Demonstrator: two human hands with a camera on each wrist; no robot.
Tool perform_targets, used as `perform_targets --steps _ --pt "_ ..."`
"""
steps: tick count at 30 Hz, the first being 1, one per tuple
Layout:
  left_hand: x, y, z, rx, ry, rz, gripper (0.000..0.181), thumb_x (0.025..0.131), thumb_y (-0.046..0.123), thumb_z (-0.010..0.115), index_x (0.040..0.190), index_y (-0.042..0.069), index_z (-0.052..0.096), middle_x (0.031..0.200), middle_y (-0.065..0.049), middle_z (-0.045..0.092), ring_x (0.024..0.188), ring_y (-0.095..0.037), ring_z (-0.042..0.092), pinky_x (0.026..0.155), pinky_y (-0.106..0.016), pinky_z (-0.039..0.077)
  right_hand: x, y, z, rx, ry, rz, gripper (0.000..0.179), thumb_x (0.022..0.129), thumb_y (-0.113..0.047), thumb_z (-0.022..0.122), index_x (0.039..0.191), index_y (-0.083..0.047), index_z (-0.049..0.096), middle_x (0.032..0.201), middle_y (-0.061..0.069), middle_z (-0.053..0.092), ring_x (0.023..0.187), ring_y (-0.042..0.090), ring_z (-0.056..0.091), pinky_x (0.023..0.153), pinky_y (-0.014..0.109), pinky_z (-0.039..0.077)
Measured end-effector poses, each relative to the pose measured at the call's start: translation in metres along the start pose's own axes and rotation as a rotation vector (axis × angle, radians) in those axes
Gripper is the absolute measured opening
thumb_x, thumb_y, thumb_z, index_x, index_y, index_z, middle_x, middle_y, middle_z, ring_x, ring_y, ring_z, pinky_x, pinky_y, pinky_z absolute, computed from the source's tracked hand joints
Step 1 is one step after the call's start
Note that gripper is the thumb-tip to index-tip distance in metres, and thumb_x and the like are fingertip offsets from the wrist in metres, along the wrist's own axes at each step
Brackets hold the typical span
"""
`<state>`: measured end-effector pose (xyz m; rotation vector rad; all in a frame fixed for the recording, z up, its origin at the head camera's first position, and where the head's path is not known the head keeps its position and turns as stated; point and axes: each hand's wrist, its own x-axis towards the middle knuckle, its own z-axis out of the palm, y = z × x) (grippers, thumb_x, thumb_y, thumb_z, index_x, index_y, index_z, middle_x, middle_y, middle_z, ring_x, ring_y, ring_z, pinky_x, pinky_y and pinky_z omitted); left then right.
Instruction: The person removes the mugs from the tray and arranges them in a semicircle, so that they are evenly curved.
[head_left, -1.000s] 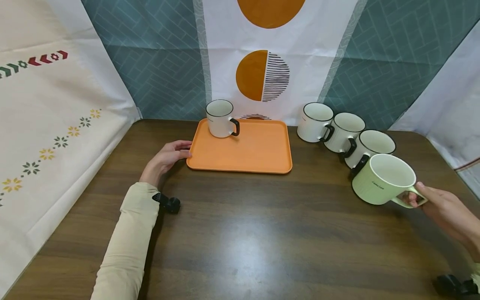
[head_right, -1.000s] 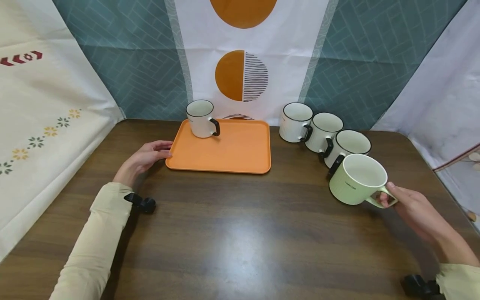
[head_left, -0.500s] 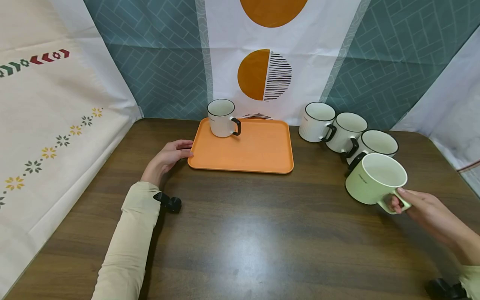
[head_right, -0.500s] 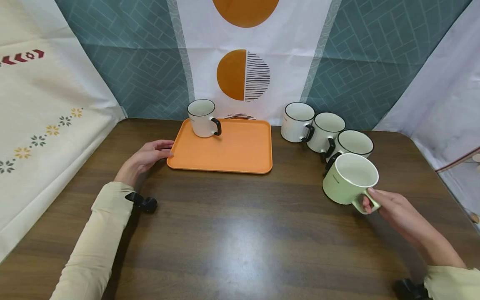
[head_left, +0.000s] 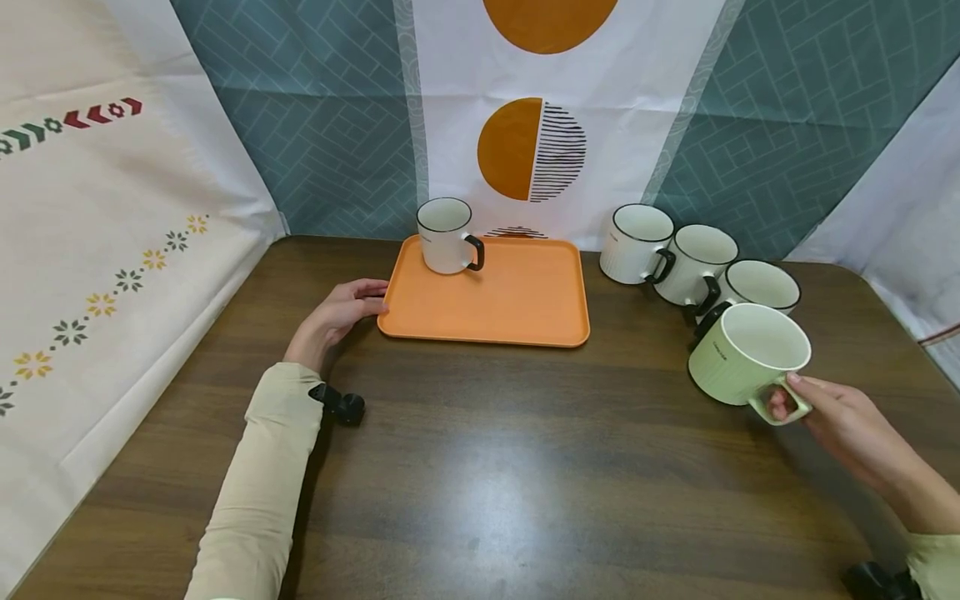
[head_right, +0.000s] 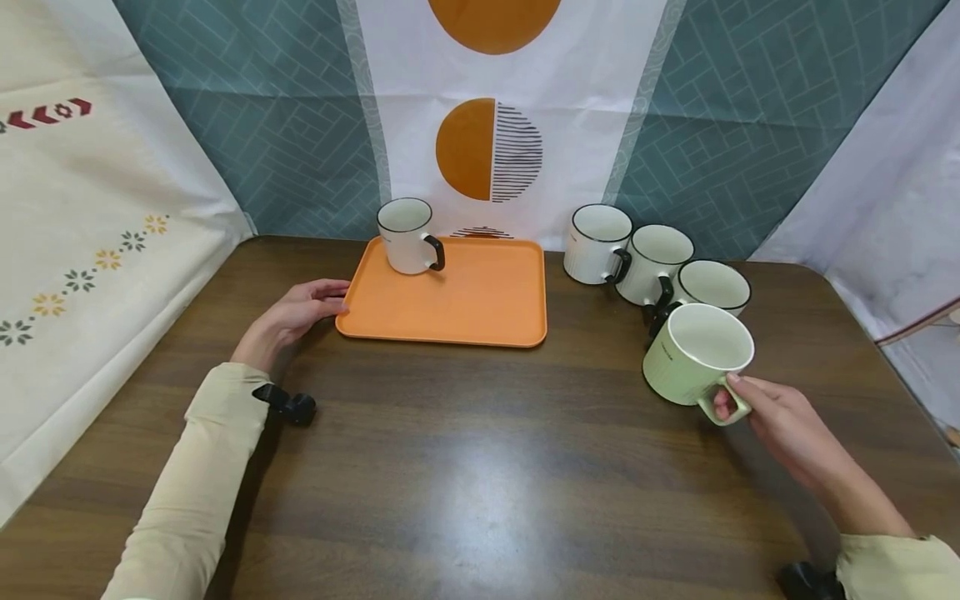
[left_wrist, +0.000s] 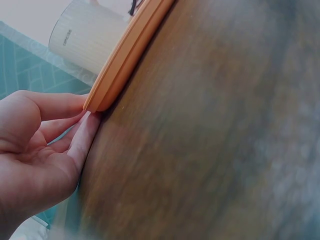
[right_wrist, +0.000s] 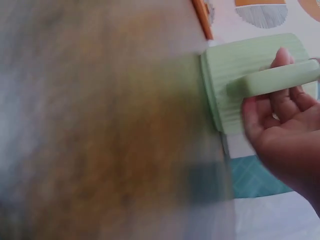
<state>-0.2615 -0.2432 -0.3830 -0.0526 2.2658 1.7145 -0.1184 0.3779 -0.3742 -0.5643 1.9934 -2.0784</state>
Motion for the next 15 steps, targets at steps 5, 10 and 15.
perform_targets --steps 5,10,15 --pt "0.001 0.002 0.001 -0.006 -0.006 0.006 0.055 0.094 -0.003 0.055 0.143 -0.008 0.033 0.143 -0.024 0.039 0.128 -0.034 0.043 0.109 -0.040 0.033 -0.005 -0.016 0.000 -0.610 0.175 -0.001 0.042 0.105 -0.008 0.033 0.095 -0.015 0.073 0.087 -0.014 0.068 0.085 -0.008 0.057 0.076 0.010 0.035" --pt "0.001 0.001 0.001 -0.008 -0.004 0.009 0.054 0.094 -0.004 0.055 0.143 -0.009 0.033 0.144 -0.024 0.039 0.129 -0.034 0.042 0.109 -0.040 0.033 0.002 -0.039 -0.005 -1.012 0.350 0.061 0.040 0.105 -0.018 0.038 0.094 -0.005 0.074 0.081 -0.032 0.058 0.072 -0.017 0.050 0.060 0.008 0.038" --pt "0.000 0.000 0.000 -0.001 -0.006 0.001 0.055 0.094 -0.003 0.055 0.144 -0.009 0.032 0.144 -0.025 0.038 0.129 -0.034 0.042 0.109 -0.040 0.033 0.023 -0.061 -0.002 -0.985 0.455 0.089 0.043 0.105 -0.021 0.039 0.103 0.016 0.062 0.074 -0.030 0.055 0.064 -0.013 0.052 0.055 0.007 0.042"
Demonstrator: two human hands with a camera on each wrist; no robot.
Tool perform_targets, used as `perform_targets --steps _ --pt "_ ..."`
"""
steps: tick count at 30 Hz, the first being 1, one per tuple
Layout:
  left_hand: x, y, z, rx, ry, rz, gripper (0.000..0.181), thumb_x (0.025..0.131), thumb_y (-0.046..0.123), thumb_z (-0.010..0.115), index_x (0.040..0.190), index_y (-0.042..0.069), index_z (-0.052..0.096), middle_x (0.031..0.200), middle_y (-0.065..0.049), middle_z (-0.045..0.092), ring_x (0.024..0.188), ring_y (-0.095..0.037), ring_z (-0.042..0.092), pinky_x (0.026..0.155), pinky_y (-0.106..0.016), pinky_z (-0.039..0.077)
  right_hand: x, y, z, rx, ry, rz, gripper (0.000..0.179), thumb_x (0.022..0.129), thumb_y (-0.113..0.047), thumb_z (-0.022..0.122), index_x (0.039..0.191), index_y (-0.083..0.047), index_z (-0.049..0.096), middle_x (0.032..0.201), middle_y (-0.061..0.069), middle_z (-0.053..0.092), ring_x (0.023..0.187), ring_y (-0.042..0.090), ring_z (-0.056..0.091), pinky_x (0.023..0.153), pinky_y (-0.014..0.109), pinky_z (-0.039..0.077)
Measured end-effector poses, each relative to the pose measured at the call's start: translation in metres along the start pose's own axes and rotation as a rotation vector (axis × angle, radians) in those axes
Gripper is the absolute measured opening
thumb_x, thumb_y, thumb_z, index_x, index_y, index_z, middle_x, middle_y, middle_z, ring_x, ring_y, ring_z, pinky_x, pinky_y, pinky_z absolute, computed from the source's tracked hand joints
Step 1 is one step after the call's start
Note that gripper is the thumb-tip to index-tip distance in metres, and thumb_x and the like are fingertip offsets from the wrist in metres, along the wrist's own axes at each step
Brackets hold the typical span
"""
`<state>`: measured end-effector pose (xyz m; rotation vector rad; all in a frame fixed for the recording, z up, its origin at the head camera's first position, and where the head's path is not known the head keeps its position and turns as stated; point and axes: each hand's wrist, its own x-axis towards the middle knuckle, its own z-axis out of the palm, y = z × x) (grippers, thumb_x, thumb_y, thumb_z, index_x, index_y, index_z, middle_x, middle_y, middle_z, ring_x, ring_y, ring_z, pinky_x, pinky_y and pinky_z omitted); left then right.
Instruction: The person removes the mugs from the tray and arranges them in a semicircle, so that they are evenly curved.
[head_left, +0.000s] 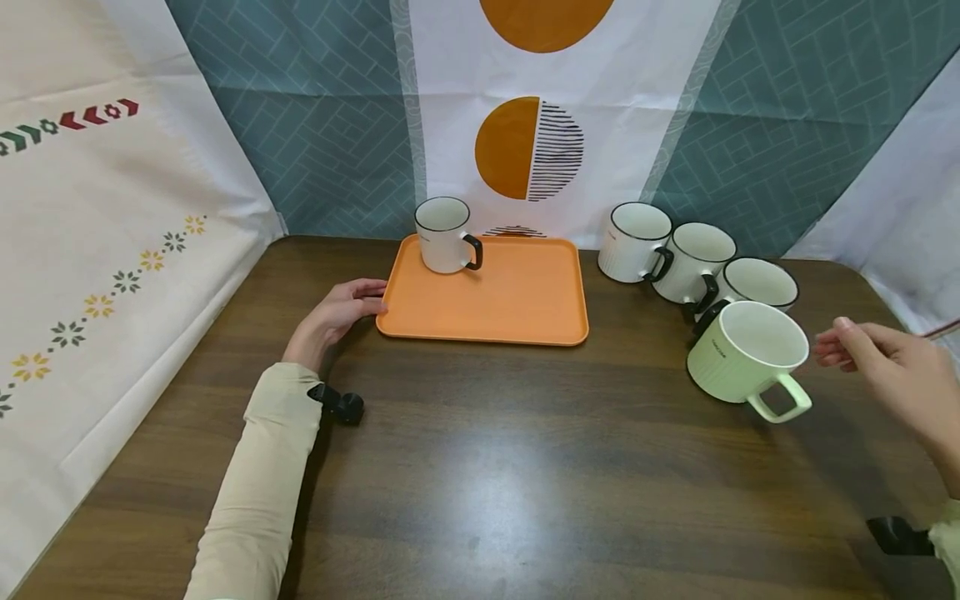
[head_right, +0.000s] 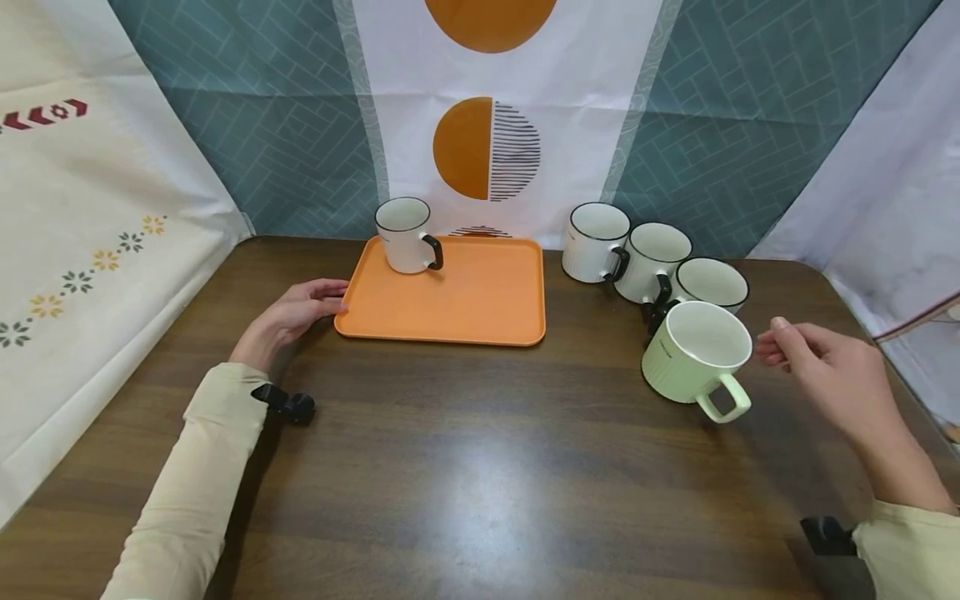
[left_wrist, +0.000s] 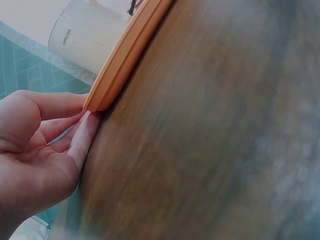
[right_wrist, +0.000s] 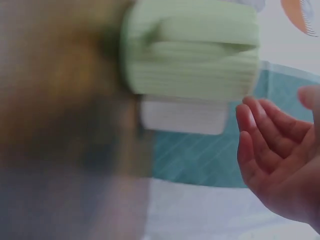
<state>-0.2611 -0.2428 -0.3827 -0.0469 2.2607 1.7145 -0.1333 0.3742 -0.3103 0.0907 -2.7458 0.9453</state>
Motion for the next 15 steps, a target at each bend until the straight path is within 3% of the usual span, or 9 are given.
perform_targets --steps 5,9,12,15 --pt "-0.002 0.001 0.000 -0.011 0.005 -0.017 0.056 0.094 -0.002 0.056 0.145 -0.007 0.032 0.145 -0.024 0.038 0.129 -0.034 0.042 0.110 -0.040 0.031 0.028 -0.028 -0.008 -0.068 0.009 -0.012 0.041 0.103 -0.027 0.044 0.107 0.010 0.063 0.074 -0.030 0.055 0.066 -0.018 0.047 0.057 0.006 0.038" --pt "-0.004 0.002 0.000 -0.010 0.006 -0.016 0.057 0.094 -0.001 0.056 0.145 -0.007 0.032 0.145 -0.024 0.038 0.128 -0.034 0.042 0.110 -0.040 0.031 0.054 -0.054 -0.007 -0.082 -0.068 -0.043 0.041 0.101 -0.034 0.048 0.112 0.003 0.064 0.077 -0.032 0.057 0.071 -0.016 0.049 0.061 0.011 0.037" --pt "-0.003 0.001 0.001 -0.011 0.013 -0.006 0.056 0.094 -0.001 0.056 0.144 -0.007 0.033 0.144 -0.023 0.038 0.127 -0.033 0.042 0.110 -0.040 0.031 0.073 -0.074 0.002 -0.013 -0.190 -0.036 0.046 0.101 -0.036 0.048 0.121 0.004 0.058 0.091 -0.016 0.066 0.076 -0.011 0.055 0.065 0.012 0.041" --pt "-0.002 -0.001 0.001 -0.006 0.005 0.009 0.055 0.094 -0.001 0.056 0.144 -0.008 0.033 0.144 -0.024 0.038 0.128 -0.034 0.042 0.109 -0.040 0.032 0.089 -0.090 0.016 0.080 -0.337 -0.002 0.051 0.102 -0.035 0.044 0.132 0.006 0.047 0.110 0.007 0.065 0.082 -0.006 0.059 0.071 0.015 0.048"
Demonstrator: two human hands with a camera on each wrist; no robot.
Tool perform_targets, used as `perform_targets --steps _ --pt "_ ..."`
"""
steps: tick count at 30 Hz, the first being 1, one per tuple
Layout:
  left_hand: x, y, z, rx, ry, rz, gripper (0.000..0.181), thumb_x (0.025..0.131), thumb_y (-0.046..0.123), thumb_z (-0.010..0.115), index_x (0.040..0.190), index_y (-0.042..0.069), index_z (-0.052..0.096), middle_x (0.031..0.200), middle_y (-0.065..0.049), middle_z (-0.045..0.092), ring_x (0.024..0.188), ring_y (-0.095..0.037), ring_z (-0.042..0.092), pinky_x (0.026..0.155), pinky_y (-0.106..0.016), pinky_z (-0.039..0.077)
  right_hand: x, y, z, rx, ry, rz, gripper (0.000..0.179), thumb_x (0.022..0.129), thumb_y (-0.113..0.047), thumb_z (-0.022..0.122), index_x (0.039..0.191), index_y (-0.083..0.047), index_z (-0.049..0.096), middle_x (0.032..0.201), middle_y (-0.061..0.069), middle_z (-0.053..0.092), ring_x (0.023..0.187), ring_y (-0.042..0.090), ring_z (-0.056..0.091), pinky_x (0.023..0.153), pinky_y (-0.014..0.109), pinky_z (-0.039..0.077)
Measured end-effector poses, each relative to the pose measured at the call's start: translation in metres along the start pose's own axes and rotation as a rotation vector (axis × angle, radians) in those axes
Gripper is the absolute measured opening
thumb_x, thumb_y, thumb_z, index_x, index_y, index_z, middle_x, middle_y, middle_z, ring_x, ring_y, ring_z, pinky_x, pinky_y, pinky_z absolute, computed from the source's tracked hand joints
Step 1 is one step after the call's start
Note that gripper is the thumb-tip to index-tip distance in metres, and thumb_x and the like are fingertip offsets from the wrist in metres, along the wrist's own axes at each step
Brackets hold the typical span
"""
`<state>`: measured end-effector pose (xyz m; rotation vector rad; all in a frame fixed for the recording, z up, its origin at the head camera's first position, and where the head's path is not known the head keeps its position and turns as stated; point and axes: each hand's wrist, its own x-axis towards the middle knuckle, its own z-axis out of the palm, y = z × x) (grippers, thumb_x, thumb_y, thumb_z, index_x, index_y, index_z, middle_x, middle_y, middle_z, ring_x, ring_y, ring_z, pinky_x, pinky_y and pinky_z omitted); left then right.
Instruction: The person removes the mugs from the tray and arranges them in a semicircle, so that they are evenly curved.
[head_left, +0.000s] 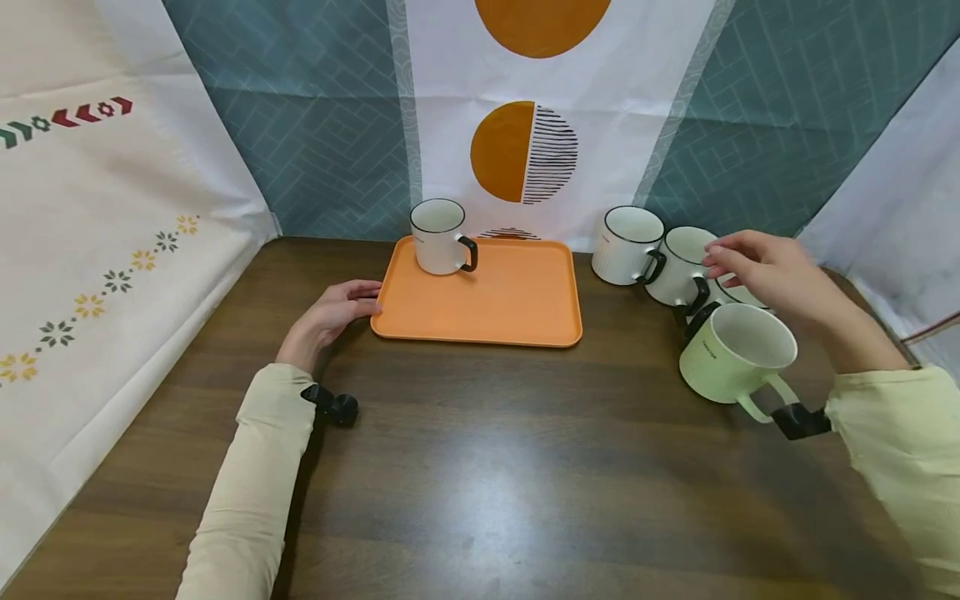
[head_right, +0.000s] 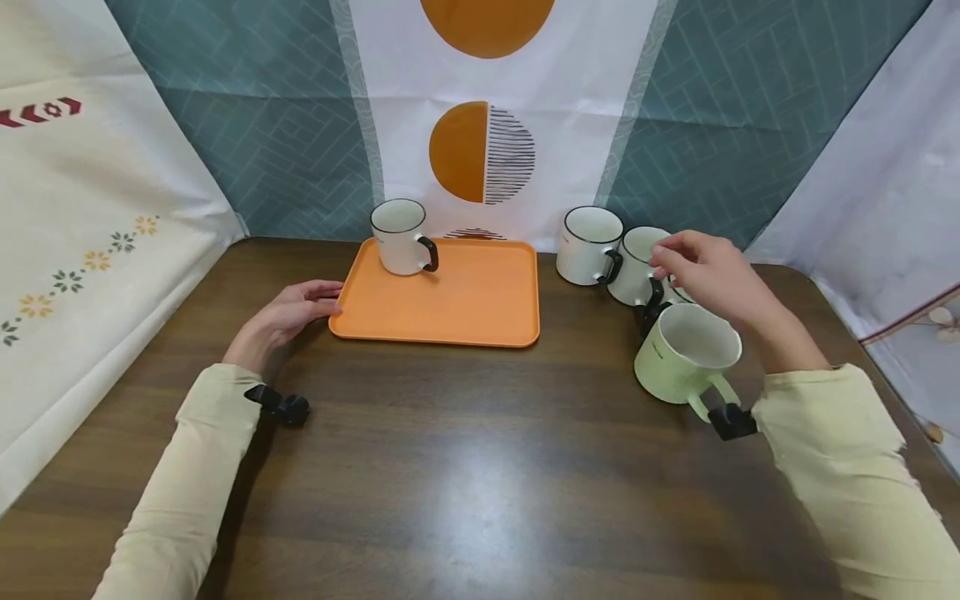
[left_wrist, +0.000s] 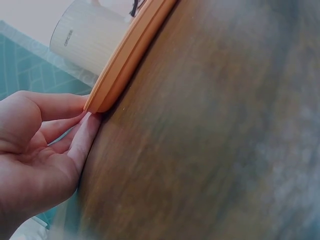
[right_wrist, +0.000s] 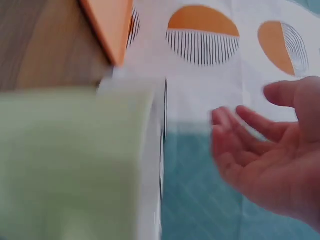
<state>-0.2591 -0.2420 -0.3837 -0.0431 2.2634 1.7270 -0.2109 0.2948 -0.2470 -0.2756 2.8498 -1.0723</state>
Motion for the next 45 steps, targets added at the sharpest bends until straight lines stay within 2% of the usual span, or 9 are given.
perform_targets --steps 4,9,15,23,28,30,36,41,45 --pt "-0.001 -0.001 -0.002 0.013 0.000 -0.003 0.055 0.094 -0.001 0.056 0.144 -0.008 0.033 0.144 -0.024 0.038 0.126 -0.033 0.043 0.109 -0.040 0.033 0.025 -0.018 0.019 0.104 -0.132 0.013 0.053 0.104 -0.032 0.041 0.138 0.009 0.037 0.122 0.017 0.056 0.090 -0.002 0.059 0.078 0.020 0.050" --pt "-0.007 0.001 -0.007 0.014 0.017 -0.009 0.056 0.095 0.001 0.056 0.144 -0.007 0.033 0.144 -0.023 0.038 0.123 -0.031 0.042 0.110 -0.041 0.032 0.050 -0.043 0.042 0.142 -0.172 0.007 0.051 0.104 -0.030 0.042 0.137 0.009 0.038 0.121 0.020 0.054 0.093 0.009 0.057 0.080 0.022 0.050" --pt "-0.010 0.001 -0.012 0.012 0.015 -0.018 0.057 0.095 0.002 0.056 0.146 -0.006 0.032 0.146 -0.023 0.037 0.124 -0.031 0.041 0.110 -0.041 0.030 0.077 -0.072 0.068 0.238 -0.120 0.025 0.042 0.102 -0.027 0.046 0.128 0.006 0.045 0.111 0.016 0.055 0.095 0.021 0.057 0.081 0.023 0.050" --pt "-0.008 -0.002 -0.012 0.031 0.023 -0.017 0.055 0.095 0.003 0.056 0.144 -0.006 0.034 0.144 -0.022 0.039 0.123 -0.030 0.043 0.109 -0.041 0.032 0.113 -0.088 0.114 0.378 -0.087 0.011 0.029 0.099 -0.023 0.054 0.113 0.003 0.053 0.097 0.011 0.051 0.081 0.019 0.050 0.073 0.024 0.047" --pt "-0.005 -0.002 -0.010 0.014 0.023 -0.023 0.056 0.095 0.002 0.057 0.145 -0.005 0.033 0.146 -0.022 0.038 0.125 -0.031 0.042 0.110 -0.041 0.031 0.129 -0.099 0.150 0.429 -0.060 0.026 0.026 0.099 -0.024 0.055 0.105 0.001 0.057 0.096 0.012 0.054 0.084 0.024 0.052 0.083 0.032 0.049" --pt "-0.006 -0.001 -0.009 0.015 0.024 -0.024 0.057 0.095 0.003 0.057 0.146 -0.005 0.033 0.146 -0.022 0.038 0.125 -0.031 0.041 0.111 -0.041 0.030 0.135 -0.102 0.164 0.493 -0.046 0.033 0.029 0.099 -0.024 0.054 0.105 0.004 0.057 0.098 0.015 0.056 0.086 0.025 0.054 0.089 0.037 0.049" --pt "-0.006 0.001 -0.007 0.014 0.028 -0.017 0.054 0.095 0.001 0.056 0.144 -0.006 0.034 0.144 -0.023 0.039 0.123 -0.032 0.042 0.110 -0.041 0.031 0.149 -0.106 0.199 0.595 0.003 0.014 0.033 0.101 -0.023 0.051 0.105 0.009 0.059 0.105 0.020 0.060 0.092 0.024 0.059 0.088 0.033 0.049" --pt "-0.004 0.002 -0.001 0.008 0.007 -0.003 0.053 0.094 0.001 0.056 0.143 -0.007 0.036 0.143 -0.023 0.040 0.122 -0.031 0.043 0.109 -0.041 0.033 0.159 -0.106 0.217 0.646 0.104 0.027 0.032 0.101 -0.018 0.050 0.110 0.010 0.060 0.110 0.021 0.060 0.105 0.032 0.058 0.092 0.035 0.048" --pt "-0.002 0.002 0.000 -0.006 0.008 -0.003 0.053 0.094 -0.001 0.057 0.142 -0.007 0.037 0.142 -0.023 0.041 0.121 -0.031 0.044 0.109 -0.041 0.033 0.168 -0.109 0.228 0.673 0.176 0.056 0.029 0.100 -0.019 0.051 0.108 0.007 0.059 0.105 0.017 0.061 0.100 0.031 0.059 0.090 0.032 0.049"
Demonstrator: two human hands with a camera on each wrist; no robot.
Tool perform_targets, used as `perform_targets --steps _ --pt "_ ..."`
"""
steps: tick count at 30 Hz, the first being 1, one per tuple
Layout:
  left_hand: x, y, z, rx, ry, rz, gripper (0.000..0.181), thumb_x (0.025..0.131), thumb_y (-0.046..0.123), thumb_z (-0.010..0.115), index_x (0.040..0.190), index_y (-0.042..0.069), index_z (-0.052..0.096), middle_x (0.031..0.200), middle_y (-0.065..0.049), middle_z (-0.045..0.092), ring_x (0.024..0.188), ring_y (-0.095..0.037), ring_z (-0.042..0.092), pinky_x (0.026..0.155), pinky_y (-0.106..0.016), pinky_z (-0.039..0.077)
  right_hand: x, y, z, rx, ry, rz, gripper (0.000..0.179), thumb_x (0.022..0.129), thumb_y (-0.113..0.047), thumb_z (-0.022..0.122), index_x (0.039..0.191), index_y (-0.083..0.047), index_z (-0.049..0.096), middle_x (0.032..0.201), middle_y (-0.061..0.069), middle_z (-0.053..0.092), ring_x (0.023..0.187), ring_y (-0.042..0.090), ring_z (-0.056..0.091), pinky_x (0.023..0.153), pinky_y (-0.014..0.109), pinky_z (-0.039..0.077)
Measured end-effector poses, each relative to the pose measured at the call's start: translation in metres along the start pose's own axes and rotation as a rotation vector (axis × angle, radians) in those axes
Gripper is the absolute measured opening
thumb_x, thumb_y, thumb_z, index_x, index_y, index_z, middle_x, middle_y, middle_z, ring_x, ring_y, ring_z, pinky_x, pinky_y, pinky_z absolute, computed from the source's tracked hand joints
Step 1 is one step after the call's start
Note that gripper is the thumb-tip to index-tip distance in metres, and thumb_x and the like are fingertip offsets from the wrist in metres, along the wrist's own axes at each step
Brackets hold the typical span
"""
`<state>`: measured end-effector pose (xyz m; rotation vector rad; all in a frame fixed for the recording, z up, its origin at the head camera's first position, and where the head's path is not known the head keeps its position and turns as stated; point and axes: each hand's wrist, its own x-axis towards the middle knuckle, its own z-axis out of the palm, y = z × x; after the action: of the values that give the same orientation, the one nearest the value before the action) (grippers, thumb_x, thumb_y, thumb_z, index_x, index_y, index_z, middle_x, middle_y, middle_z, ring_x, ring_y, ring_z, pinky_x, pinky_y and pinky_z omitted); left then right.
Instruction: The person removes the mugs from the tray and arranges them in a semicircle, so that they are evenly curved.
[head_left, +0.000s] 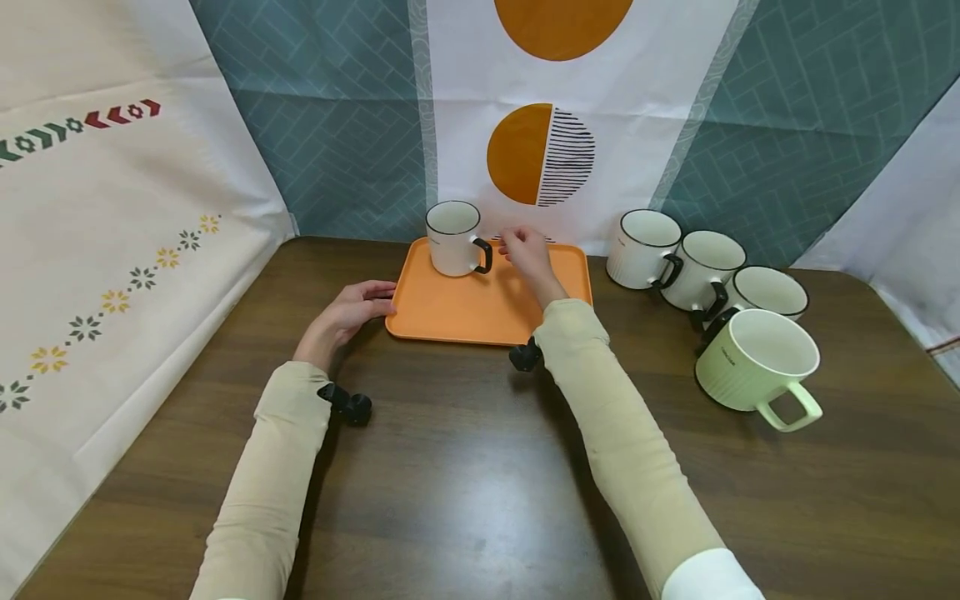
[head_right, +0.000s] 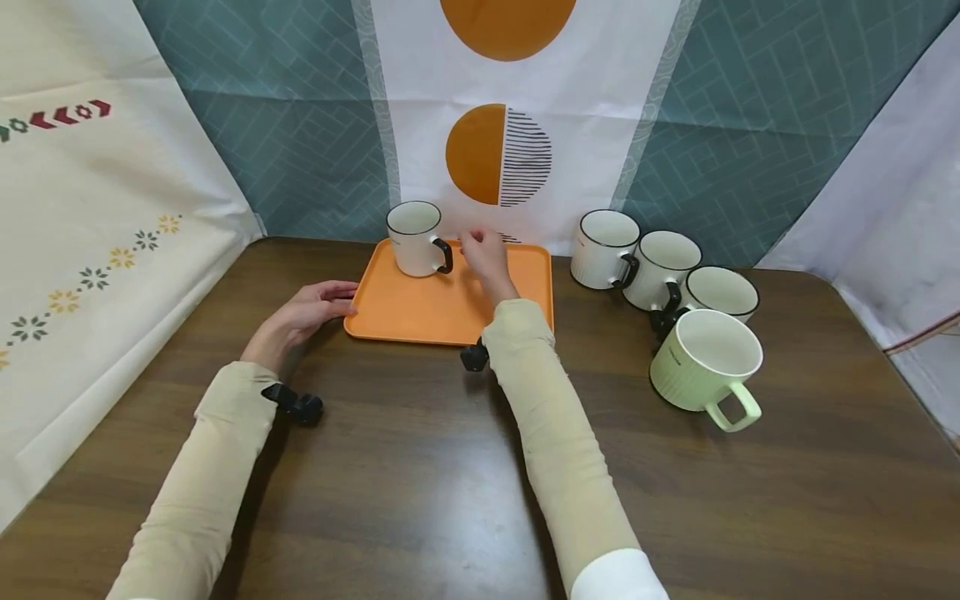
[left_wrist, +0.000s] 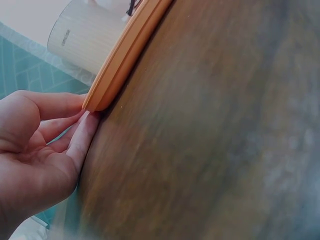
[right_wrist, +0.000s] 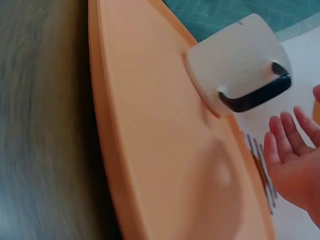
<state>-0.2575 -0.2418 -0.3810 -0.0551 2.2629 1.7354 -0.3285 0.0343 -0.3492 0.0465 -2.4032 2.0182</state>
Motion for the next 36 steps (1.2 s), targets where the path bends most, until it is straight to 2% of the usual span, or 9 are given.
perform_targets --steps 5,7,10,14,19,22,26,32,36 --pt "0.000 -0.001 -0.001 0.009 -0.003 0.004 0.053 0.094 0.000 0.057 0.142 -0.007 0.036 0.142 -0.024 0.040 0.121 -0.031 0.044 0.109 -0.041 0.033 0.002 0.006 0.015 0.007 -0.030 0.017 0.028 0.100 -0.023 0.053 0.097 0.003 0.060 0.089 0.009 0.057 0.086 0.024 0.054 0.085 0.032 0.048" --pt "0.000 -0.001 -0.001 0.011 0.000 0.004 0.053 0.094 0.000 0.057 0.142 -0.007 0.036 0.142 -0.024 0.041 0.121 -0.031 0.044 0.109 -0.041 0.032 0.001 0.007 0.019 0.013 -0.056 -0.001 0.031 0.100 -0.026 0.053 0.093 0.003 0.062 0.085 0.008 0.057 0.083 0.022 0.052 0.084 0.034 0.047" --pt "0.001 0.000 -0.001 0.009 0.006 0.004 0.052 0.094 0.000 0.057 0.141 -0.007 0.038 0.141 -0.023 0.042 0.121 -0.031 0.044 0.109 -0.041 0.032 0.001 0.008 0.024 0.084 -0.102 -0.050 0.034 0.102 -0.022 0.050 0.093 0.008 0.064 0.084 0.011 0.060 0.079 0.020 0.054 0.085 0.036 0.049" --pt "0.002 0.001 -0.002 0.010 0.003 0.012 0.052 0.094 -0.001 0.056 0.141 -0.007 0.037 0.141 -0.023 0.041 0.121 -0.031 0.044 0.109 -0.042 0.032 0.001 0.005 0.029 0.143 -0.146 -0.084 0.034 0.105 -0.015 0.042 0.093 0.011 0.061 0.082 0.013 0.058 0.070 0.019 0.055 0.078 0.034 0.052" --pt "0.002 0.000 -0.002 0.016 0.006 0.001 0.052 0.094 -0.001 0.056 0.142 -0.007 0.037 0.142 -0.023 0.041 0.121 -0.031 0.044 0.109 -0.041 0.032 0.000 0.006 0.029 0.030 -0.190 -0.097 0.036 0.106 -0.019 0.036 0.091 0.005 0.059 0.081 0.008 0.054 0.073 0.022 0.050 0.069 0.029 0.046" --pt "0.002 0.000 -0.001 0.017 0.005 -0.002 0.052 0.094 -0.001 0.056 0.142 -0.007 0.037 0.142 -0.023 0.041 0.121 -0.031 0.044 0.110 -0.041 0.032 -0.002 0.009 0.026 -0.084 -0.193 -0.140 0.037 0.106 -0.022 0.039 0.089 0.003 0.061 0.081 0.009 0.055 0.076 0.024 0.050 0.066 0.026 0.042" --pt "0.002 -0.001 -0.001 0.012 0.007 0.004 0.052 0.094 -0.001 0.057 0.141 -0.007 0.038 0.141 -0.023 0.041 0.120 -0.031 0.044 0.109 -0.041 0.032 -0.003 0.010 0.020 -0.188 -0.194 -0.187 0.035 0.104 -0.024 0.044 0.088 0.001 0.061 0.080 0.009 0.052 0.070 0.020 0.044 0.061 0.025 0.036" --pt "0.002 -0.001 -0.002 0.006 0.009 0.007 0.053 0.094 -0.002 0.057 0.142 -0.008 0.037 0.142 -0.024 0.041 0.121 -0.030 0.046 0.108 -0.040 0.034 -0.005 0.012 0.012 -0.155 -0.227 -0.153 0.037 0.103 -0.030 0.046 0.079 -0.002 0.053 0.067 0.005 0.043 0.057 0.016 0.036 0.057 0.027 0.032" --pt "0.001 -0.001 -0.001 -0.012 -0.004 0.003 0.053 0.093 -0.004 0.056 0.142 -0.008 0.036 0.142 -0.025 0.040 0.124 -0.032 0.045 0.108 -0.040 0.034 -0.006 0.016 0.009 -0.110 -0.239 -0.133 0.037 0.103 -0.029 0.046 0.076 -0.003 0.047 0.064 0.004 0.040 0.056 0.016 0.034 0.057 0.027 0.031"
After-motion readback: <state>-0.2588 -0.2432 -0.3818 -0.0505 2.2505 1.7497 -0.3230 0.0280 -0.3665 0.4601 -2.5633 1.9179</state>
